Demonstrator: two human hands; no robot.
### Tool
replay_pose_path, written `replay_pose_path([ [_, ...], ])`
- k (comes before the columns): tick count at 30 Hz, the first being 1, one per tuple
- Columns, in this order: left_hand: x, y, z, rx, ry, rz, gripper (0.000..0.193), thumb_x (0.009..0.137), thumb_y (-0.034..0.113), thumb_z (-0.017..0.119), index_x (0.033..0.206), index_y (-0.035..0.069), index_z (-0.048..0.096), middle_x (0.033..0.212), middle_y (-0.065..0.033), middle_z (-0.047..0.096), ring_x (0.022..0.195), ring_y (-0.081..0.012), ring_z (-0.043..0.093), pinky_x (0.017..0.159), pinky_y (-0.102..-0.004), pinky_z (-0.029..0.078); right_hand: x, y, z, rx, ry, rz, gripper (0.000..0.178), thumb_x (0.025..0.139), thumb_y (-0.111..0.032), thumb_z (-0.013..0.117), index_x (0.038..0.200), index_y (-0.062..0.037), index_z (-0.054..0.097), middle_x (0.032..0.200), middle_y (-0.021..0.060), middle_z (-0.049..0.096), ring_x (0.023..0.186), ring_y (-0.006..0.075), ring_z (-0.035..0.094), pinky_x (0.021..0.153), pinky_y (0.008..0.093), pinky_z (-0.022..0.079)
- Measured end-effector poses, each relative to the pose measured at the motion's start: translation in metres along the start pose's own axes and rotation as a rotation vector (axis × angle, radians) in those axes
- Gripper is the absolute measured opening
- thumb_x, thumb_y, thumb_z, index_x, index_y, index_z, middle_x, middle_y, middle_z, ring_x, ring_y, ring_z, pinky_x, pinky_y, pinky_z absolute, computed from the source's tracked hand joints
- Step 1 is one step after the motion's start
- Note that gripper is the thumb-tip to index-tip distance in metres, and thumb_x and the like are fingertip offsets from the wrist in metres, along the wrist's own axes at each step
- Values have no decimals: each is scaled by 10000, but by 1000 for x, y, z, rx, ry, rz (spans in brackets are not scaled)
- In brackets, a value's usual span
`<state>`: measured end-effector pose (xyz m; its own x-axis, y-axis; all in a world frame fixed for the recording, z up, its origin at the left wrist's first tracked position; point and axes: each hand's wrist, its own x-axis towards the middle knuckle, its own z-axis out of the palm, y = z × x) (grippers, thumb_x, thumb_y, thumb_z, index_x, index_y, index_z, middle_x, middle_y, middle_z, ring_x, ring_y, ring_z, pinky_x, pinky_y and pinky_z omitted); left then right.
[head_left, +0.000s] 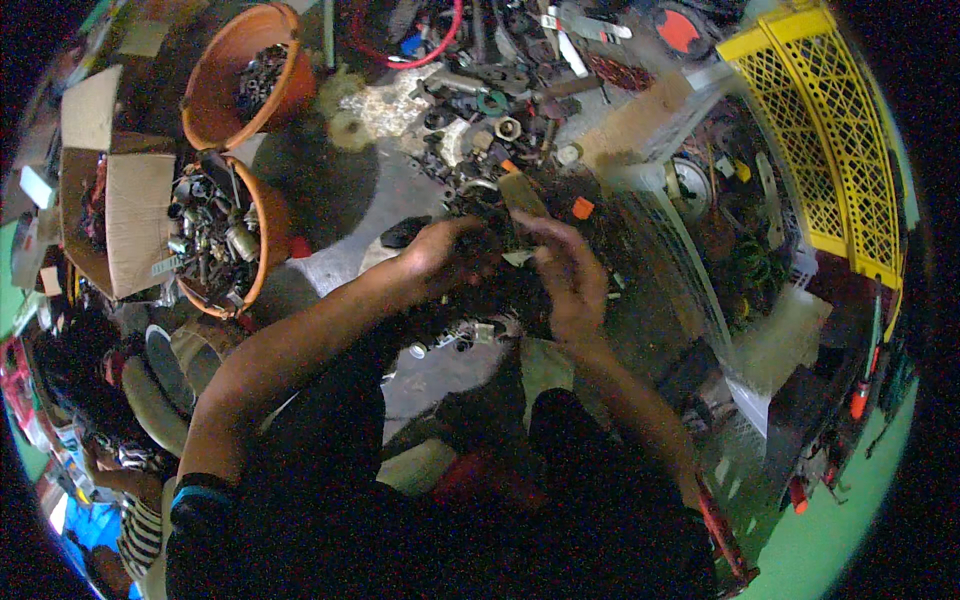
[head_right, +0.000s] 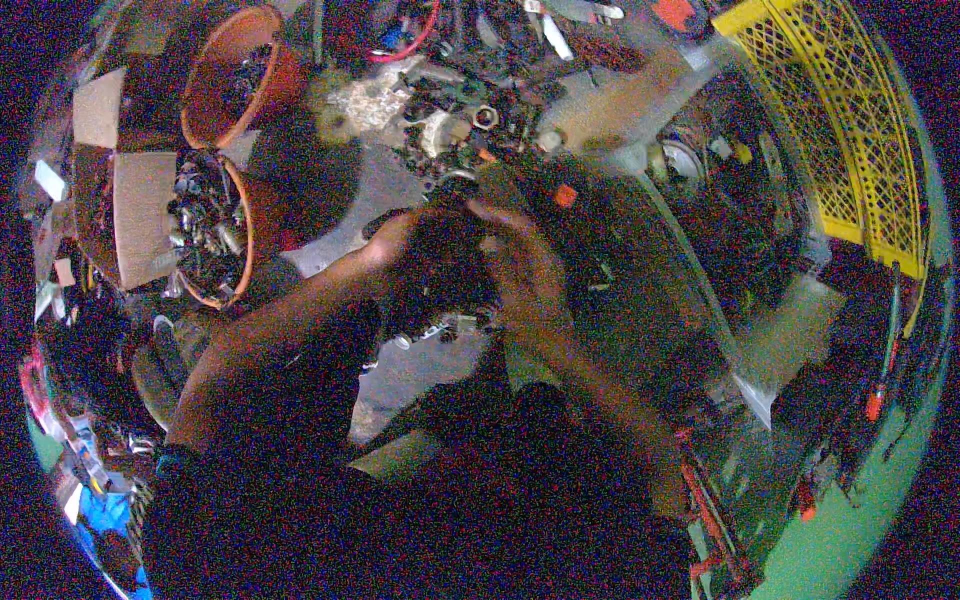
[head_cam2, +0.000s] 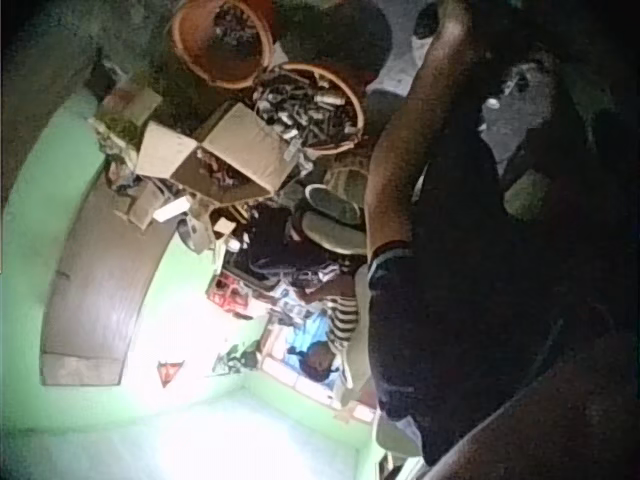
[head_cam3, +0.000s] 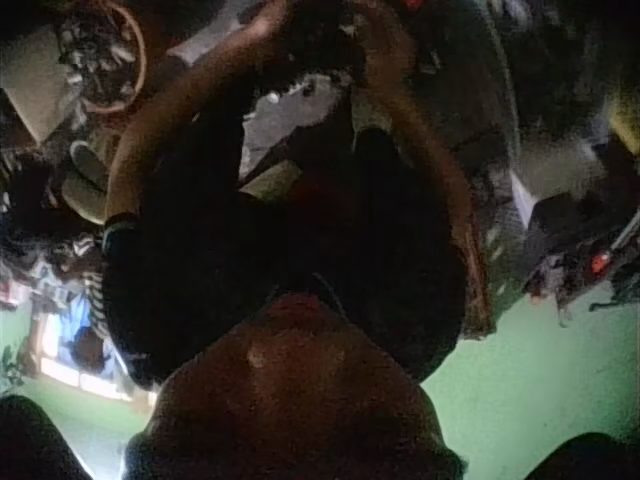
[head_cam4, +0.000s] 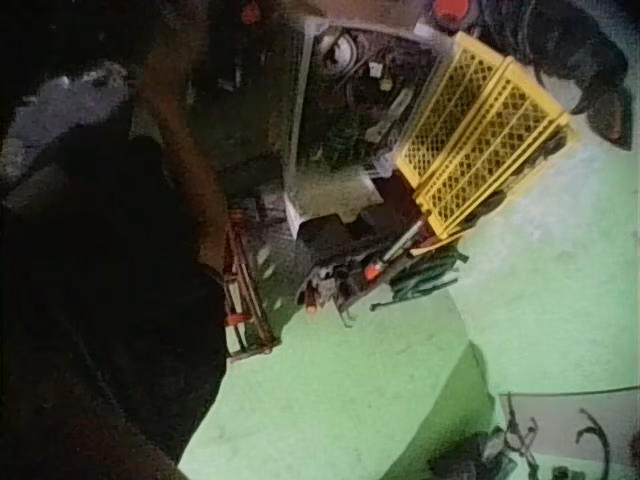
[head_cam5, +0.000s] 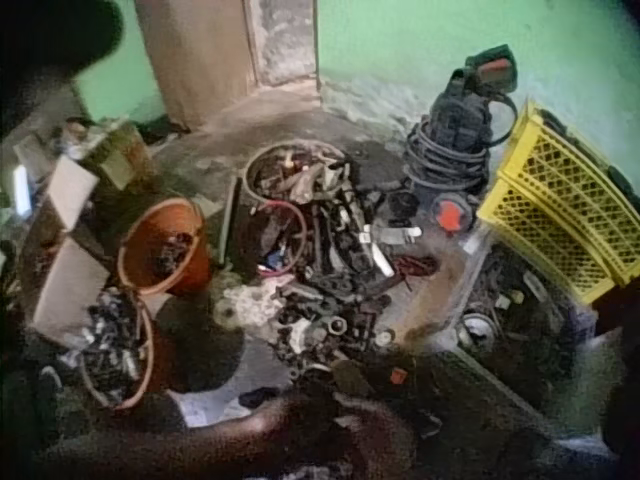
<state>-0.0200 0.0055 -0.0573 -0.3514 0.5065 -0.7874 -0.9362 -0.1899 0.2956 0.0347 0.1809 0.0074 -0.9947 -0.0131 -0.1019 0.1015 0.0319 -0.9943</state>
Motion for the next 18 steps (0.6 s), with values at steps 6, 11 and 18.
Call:
replay_pose_path([
  [6, -41, 96, -40, -382, 135, 657, 208, 907, 225, 396, 848, 59, 506, 753, -84, 510, 748, -236, 532, 702, -323, 466, -14, 39, -18, -173, 174, 132, 226, 905, -95, 509, 1110, -27, 576, 1075, 75, 623, 936, 117, 553, 810, 257, 445],
  [11, -71, 168, -95, -581, 154, 1147, 378, 939, 202, 313, 1174, -80, 402, 1165, -229, 501, 1047, -364, 553, 928, -442, 502, -18, 38, -15, -128, 125, 223, 226, 902, -117, 533, 1096, -14, 588, 1033, 54, 614, 959, 127, 547, 825, 263, 442],
  [18, -38, 125, -111, -201, -458, 940, 348, 938, 157, 334, 1163, -74, 466, 1077, -197, 571, 929, -299, 595, 913, -438, 464, -19, 46, -15, -160, 99, 231, 210, 869, -64, 580, 1066, 4, 604, 998, 58, 633, 938, 141, 573, 857, 285, 446],
])
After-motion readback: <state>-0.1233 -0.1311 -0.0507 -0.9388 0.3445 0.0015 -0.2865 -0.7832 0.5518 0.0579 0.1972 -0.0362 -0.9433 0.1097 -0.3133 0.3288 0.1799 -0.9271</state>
